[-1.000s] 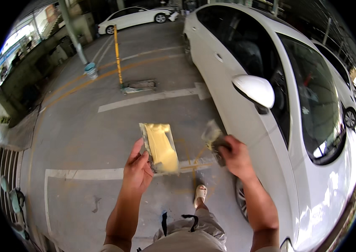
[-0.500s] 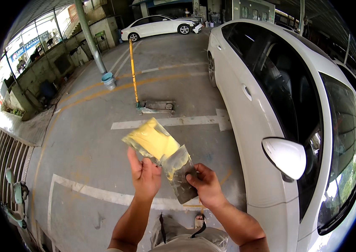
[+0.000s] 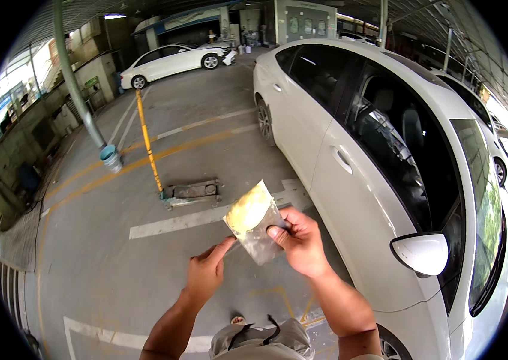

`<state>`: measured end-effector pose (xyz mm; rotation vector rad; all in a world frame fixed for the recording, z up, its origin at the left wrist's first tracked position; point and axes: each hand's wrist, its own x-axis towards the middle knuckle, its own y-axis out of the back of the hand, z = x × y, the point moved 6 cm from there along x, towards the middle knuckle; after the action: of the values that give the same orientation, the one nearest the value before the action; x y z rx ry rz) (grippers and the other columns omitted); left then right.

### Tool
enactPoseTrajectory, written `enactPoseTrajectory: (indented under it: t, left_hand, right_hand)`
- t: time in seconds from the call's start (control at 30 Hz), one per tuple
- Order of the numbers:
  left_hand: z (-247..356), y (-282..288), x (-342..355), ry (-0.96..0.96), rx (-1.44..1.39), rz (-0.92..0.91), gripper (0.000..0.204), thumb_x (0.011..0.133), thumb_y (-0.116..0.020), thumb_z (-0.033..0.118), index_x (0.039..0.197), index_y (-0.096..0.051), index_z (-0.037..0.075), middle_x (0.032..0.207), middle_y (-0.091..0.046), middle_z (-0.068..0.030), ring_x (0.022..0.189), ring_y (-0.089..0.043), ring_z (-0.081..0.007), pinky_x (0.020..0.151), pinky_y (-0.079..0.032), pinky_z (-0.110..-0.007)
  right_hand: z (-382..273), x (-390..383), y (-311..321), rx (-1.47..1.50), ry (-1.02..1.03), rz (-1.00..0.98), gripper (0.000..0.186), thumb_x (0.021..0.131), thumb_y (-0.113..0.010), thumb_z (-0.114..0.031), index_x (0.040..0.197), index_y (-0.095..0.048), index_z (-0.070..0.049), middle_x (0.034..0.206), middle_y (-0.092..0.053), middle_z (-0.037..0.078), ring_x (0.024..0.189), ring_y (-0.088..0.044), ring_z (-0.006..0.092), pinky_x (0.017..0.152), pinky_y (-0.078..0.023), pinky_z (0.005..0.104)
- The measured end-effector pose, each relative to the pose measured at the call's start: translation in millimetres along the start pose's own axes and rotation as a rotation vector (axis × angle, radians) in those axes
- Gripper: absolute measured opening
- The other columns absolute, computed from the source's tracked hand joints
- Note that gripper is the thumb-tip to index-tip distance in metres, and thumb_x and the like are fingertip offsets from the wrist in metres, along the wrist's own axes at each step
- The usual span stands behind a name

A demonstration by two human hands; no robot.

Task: The person applies a yellow body filler to the front bumper and side panel of a white car using a metal spreader. They smooth the filler into the surface and scrape off excess material.

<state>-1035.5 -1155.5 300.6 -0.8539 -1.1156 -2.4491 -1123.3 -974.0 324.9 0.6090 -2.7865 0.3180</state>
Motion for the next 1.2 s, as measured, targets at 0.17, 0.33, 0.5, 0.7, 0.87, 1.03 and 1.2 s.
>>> enactPoseTrajectory:
  t: [0.17,0.33,0.5,0.7,0.87,1.03,1.2]
  left_hand:
    - [-71,-26,43,0.535,-0.806,-0.11,0.031,0.093,-0.045,0.0,0.123,-0.051,0.003,0.091,-0.063,-0.0046,0.077,-0.057,-0.0118,0.07,-0.044,-0.024]
    - [-93,-57,96,0.349,-0.82,0.101,0.025,0.095,-0.047,0.004,0.12,-0.051,0.0,0.087,-0.053,0.0007,0.074,-0.042,-0.0047,0.067,-0.037,-0.02]
    - [-109,-93,158,0.188,-0.729,0.121,0.023,0.096,-0.046,0.005,0.118,-0.051,-0.002,0.091,-0.053,-0.0004,0.076,-0.043,-0.0056,0.07,-0.038,-0.019]
    - [-122,-133,223,0.331,-0.978,-0.028,0.023,0.095,-0.048,0.005,0.117,-0.052,-0.002,0.087,-0.056,0.0005,0.075,-0.046,-0.0043,0.071,-0.038,-0.019]
    - [-135,-170,259,0.551,-1.107,-0.18,0.025,0.093,-0.048,0.002,0.117,-0.052,-0.001,0.079,-0.053,0.0033,0.07,-0.043,-0.0028,0.066,-0.037,-0.019]
    - [-152,-198,299,0.351,-0.769,-0.177,0.024,0.093,-0.048,0.001,0.117,-0.053,0.0,0.075,-0.047,0.0047,0.065,-0.036,-0.0031,0.059,-0.033,-0.019]
    - [-190,-236,342,0.336,-0.874,-0.323,0.023,0.093,-0.047,0.002,0.116,-0.053,0.0,0.073,-0.045,0.0058,0.062,-0.033,-0.0029,0.055,-0.031,-0.019]
  right_hand:
    - [-33,46,-12,-0.851,0.971,-0.036,0.024,0.065,-0.067,0.006,0.087,-0.07,-0.004,0.093,-0.07,0.006,0.075,-0.055,0.023,0.067,-0.048,0.0301]
    - [-9,87,1,-1.009,0.994,0.094,0.034,0.059,-0.067,0.003,0.092,-0.072,-0.005,0.097,-0.069,0.005,0.074,-0.051,0.0215,0.065,-0.045,0.0286]
    - [3,149,34,-1.067,0.875,0.199,0.038,0.059,-0.063,0.006,0.095,-0.07,-0.003,0.097,-0.068,0.005,0.075,-0.051,0.0218,0.064,-0.047,0.0287]
    - [23,223,82,-1.166,0.635,0.082,0.037,0.057,-0.062,0.009,0.092,-0.069,-0.002,0.099,-0.068,0.005,0.075,-0.054,0.0219,0.069,-0.05,0.0303]
    - [60,253,134,-0.384,0.067,0.256,0.019,0.085,-0.054,0.005,0.1,-0.066,0.001,0.102,-0.068,0.005,0.089,-0.058,0.0176,0.077,-0.049,0.0309]
    - [63,267,151,-0.009,0.311,0.291,0.021,0.088,-0.055,0.004,0.106,-0.065,0.0,0.104,-0.068,0.007,0.09,-0.059,0.0194,0.082,-0.048,0.0304]
    - [77,293,156,-1.203,0.091,0.216,0.039,0.068,-0.052,0.015,0.099,-0.068,-0.004,0.095,-0.066,0.012,0.089,-0.059,0.0317,0.081,-0.048,0.0344]
